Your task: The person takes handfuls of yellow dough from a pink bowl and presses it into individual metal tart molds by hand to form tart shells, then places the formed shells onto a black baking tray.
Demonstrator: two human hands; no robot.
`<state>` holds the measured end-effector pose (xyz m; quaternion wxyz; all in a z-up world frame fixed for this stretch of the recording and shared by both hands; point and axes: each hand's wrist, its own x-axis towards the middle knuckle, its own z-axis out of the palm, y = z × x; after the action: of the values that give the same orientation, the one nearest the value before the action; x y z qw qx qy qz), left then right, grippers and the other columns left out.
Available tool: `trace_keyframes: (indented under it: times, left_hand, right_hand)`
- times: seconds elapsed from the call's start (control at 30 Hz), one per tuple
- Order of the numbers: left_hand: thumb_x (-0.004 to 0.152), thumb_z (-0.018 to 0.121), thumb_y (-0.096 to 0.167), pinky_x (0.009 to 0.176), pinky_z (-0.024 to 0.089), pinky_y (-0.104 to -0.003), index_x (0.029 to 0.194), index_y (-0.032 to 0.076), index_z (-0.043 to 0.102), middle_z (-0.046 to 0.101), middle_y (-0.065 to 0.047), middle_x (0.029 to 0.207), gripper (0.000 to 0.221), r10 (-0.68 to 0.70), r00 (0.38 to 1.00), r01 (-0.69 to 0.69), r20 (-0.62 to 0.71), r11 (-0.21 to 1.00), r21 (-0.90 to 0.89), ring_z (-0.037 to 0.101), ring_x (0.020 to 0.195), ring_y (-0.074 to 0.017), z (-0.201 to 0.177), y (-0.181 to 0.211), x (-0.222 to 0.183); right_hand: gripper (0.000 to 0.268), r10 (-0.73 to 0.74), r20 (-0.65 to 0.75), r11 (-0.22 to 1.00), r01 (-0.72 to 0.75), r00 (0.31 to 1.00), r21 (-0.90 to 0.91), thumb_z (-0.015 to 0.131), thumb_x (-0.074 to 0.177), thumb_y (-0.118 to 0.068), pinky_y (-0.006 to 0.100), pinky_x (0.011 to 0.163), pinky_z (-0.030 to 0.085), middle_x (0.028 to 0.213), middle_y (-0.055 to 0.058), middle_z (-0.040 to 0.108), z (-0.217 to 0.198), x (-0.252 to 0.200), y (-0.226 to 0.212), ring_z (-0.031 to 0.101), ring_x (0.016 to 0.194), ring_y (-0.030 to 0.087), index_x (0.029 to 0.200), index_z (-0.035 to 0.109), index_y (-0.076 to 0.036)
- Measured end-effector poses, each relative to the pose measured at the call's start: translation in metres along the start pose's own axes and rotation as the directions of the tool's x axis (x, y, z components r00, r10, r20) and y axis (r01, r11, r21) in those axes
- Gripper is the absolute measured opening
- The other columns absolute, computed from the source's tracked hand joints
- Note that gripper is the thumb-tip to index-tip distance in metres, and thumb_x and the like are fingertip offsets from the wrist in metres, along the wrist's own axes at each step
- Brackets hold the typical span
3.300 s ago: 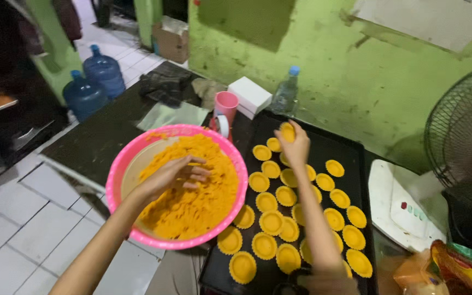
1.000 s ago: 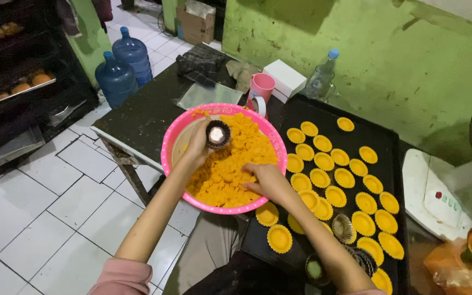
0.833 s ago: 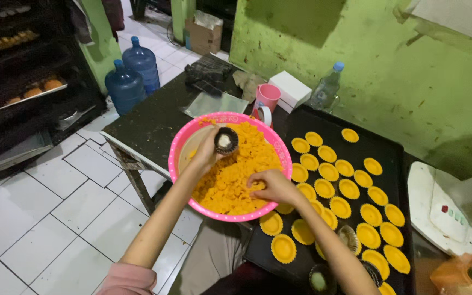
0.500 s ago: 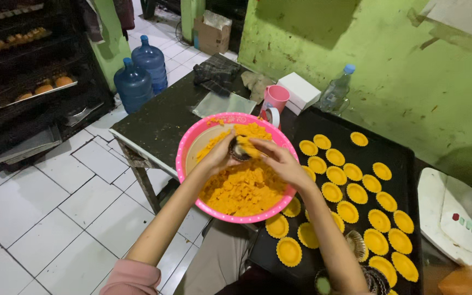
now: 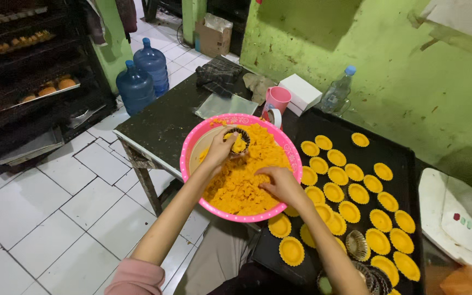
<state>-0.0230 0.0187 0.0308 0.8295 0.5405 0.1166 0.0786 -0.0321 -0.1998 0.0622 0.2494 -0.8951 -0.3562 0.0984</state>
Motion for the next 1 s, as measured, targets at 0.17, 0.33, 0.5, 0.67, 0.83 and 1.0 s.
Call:
trace_keyframes:
  times: [0.17,0.33,0.5,0.67,0.83,1.0]
  left_hand:
    - [0.084,0.079,0.022,0.064,0.065,-0.036,0.123,0.007,0.058,0.062,-0.018,0.108,0.046,0.044,0.995,-0.039,0.094,0.998,-0.048,0.068,0.086,-0.0275,0.001,0.009,-0.014]
    - [0.093,0.065,0.016,0.048,0.061,-0.033,0.118,0.003,0.062,0.065,-0.019,0.096,0.028,0.209,0.978,-0.210,0.017,0.976,0.054,0.068,0.071,-0.0241,-0.021,-0.026,0.038]
    - [0.095,0.062,0.042,0.104,0.043,-0.052,0.142,0.008,0.049,0.035,-0.023,0.151,0.059,0.008,1.000,-0.007,-0.002,0.978,0.209,0.037,0.138,-0.0403,0.025,0.052,-0.051]
    - [0.094,0.053,0.060,0.100,0.044,-0.053,0.153,0.008,0.029,0.021,-0.023,0.158,0.082,-0.163,0.983,0.161,0.082,0.986,0.039,0.029,0.142,-0.0414,0.030,0.039,-0.044]
    - [0.097,0.051,0.056,0.090,0.052,-0.054,0.153,0.007,0.027,0.020,-0.025,0.157,0.079,-0.158,0.982,0.166,0.099,0.983,-0.078,0.035,0.138,-0.0448,0.037,0.058,-0.061]
    - [0.094,0.063,0.045,0.073,0.056,-0.030,0.123,0.015,0.066,0.070,-0.011,0.085,0.042,0.105,0.993,-0.114,0.057,0.976,0.183,0.065,0.089,-0.0182,-0.001,-0.019,0.012]
  right_hand:
    - [0.031,0.067,-0.186,0.996,-0.055,0.980,0.070,0.078,0.074,-0.022,0.040,0.077,0.055,0.099,0.011,0.074,0.003,-0.001,0.009,0.069,0.094,0.034,0.104,0.072,-0.018]
    - [0.029,0.247,-0.244,0.882,-0.113,0.938,0.458,0.081,0.077,-0.021,0.025,0.050,0.038,0.070,0.002,0.063,-0.026,-0.009,-0.026,0.046,0.056,0.010,0.105,0.076,-0.015]
    - [0.025,0.339,-0.256,0.699,-0.061,0.905,0.713,0.075,0.083,-0.005,0.032,0.061,0.061,0.093,0.008,0.061,-0.028,0.001,-0.007,0.062,0.063,0.013,0.108,0.077,-0.009]
    - [0.039,0.157,-0.270,0.691,0.090,0.950,0.717,0.071,0.083,-0.006,0.040,0.089,0.049,0.123,0.019,0.059,-0.035,0.028,-0.029,0.056,0.105,0.026,0.121,0.064,-0.005]
    - [0.052,-0.036,-0.302,0.773,0.218,0.953,0.596,0.047,0.084,0.008,0.047,0.106,0.041,0.135,0.027,0.053,-0.007,0.056,-0.035,0.044,0.133,0.041,0.135,0.047,0.000]
    - [0.019,-0.222,-0.511,0.958,0.285,0.830,0.046,0.078,0.079,-0.018,0.039,0.096,0.050,0.110,0.004,0.071,0.008,0.072,-0.021,0.060,0.112,0.028,0.097,0.077,-0.013]
